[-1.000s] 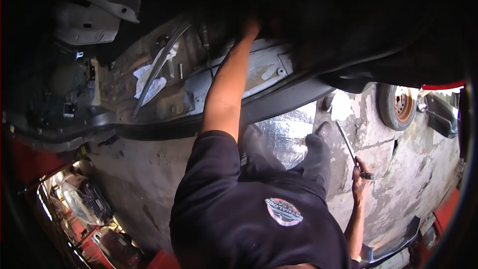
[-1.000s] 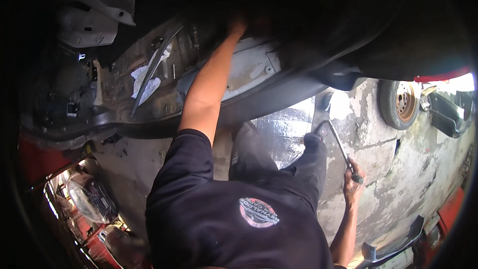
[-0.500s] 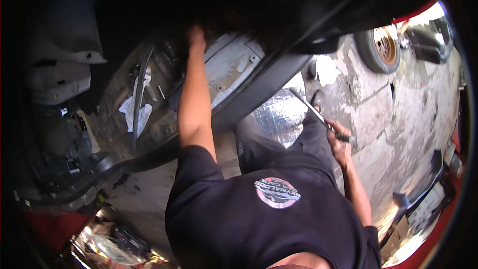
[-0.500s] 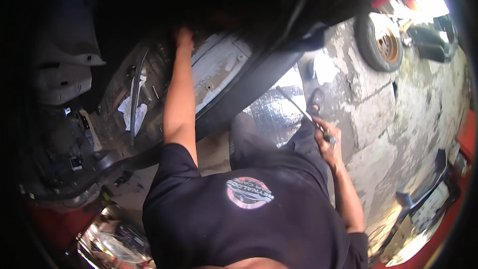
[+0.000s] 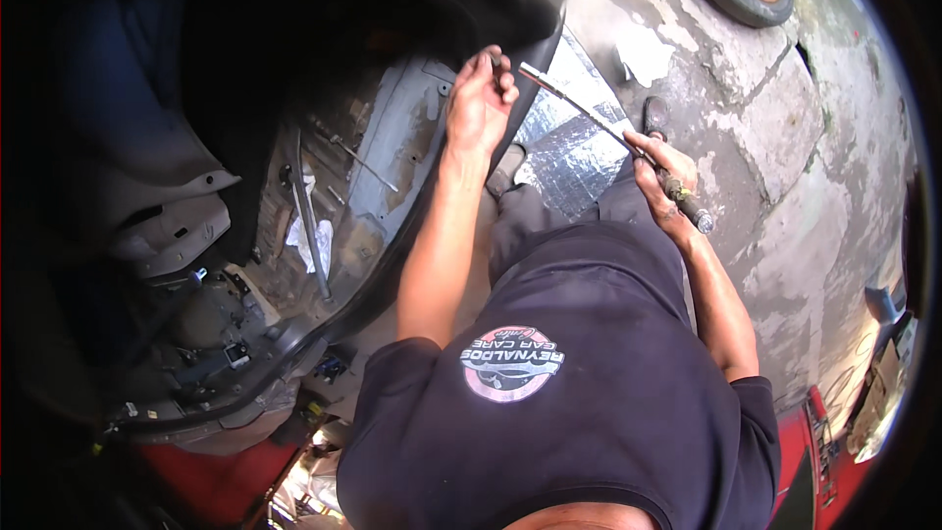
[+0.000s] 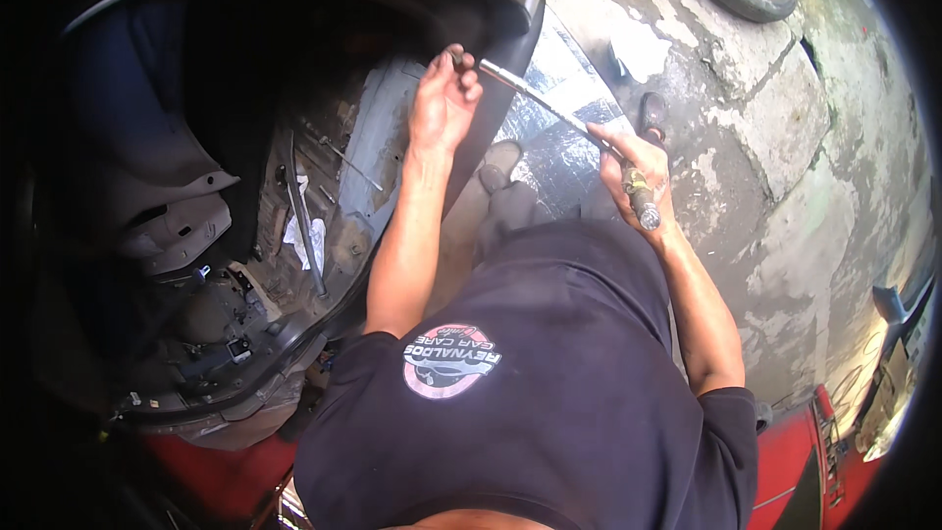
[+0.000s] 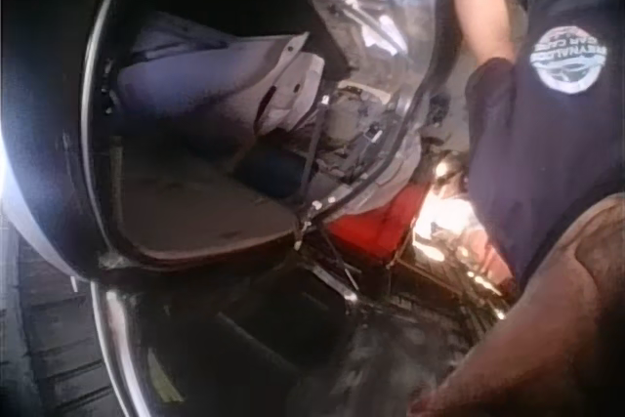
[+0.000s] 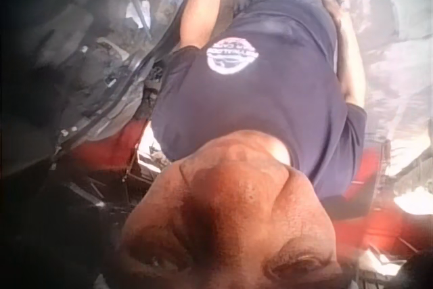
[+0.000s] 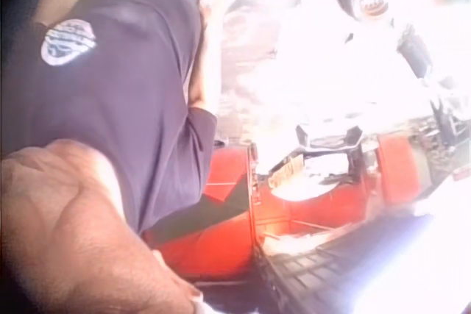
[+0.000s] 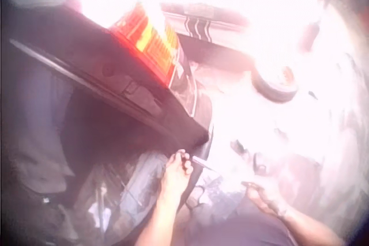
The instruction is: The person uses a socket wrench to unscrew a bolt from the rear taillight assembly of a vehicle. They handle the tool with both hands to apply leverage and remove the hardware while also manipulating the adjacent car paneling by hand.
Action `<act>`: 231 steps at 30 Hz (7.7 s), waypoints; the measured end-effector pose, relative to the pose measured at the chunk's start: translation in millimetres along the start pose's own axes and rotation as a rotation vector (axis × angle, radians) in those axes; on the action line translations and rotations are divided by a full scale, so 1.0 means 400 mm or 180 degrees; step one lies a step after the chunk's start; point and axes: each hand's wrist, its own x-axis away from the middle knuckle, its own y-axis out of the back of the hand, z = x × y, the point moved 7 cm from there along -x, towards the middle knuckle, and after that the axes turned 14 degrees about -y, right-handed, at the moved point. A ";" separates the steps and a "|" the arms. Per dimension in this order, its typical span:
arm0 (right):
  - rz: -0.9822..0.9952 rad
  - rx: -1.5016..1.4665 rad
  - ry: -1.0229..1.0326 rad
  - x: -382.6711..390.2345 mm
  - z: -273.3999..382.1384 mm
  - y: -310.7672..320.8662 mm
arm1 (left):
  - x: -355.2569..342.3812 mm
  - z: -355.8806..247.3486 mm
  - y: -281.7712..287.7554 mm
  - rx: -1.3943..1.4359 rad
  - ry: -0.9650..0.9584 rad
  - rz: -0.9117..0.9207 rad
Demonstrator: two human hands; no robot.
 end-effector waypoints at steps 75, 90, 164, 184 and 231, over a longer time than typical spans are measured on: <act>-0.0662 0.0289 0.1035 -0.229 0.078 -0.060 | -0.045 -0.022 -0.252 -0.2818 -0.1632 0.0023; 0.1114 -0.3895 -0.1671 -0.245 0.030 -0.109 | -0.048 0.077 -0.243 -0.0399 -0.0271 0.0182; -0.1992 -0.0496 0.0511 -0.860 0.097 0.009 | 0.066 0.041 -0.268 -0.0825 0.0075 -0.0732; -0.1180 -0.2039 0.0634 -1.060 0.007 0.089 | 0.049 0.043 -0.246 -0.0568 0.0008 -0.0579; -0.0725 -0.2495 0.0961 -1.280 0.168 0.060 | 0.028 0.053 -0.274 -0.1067 -0.0012 -0.0985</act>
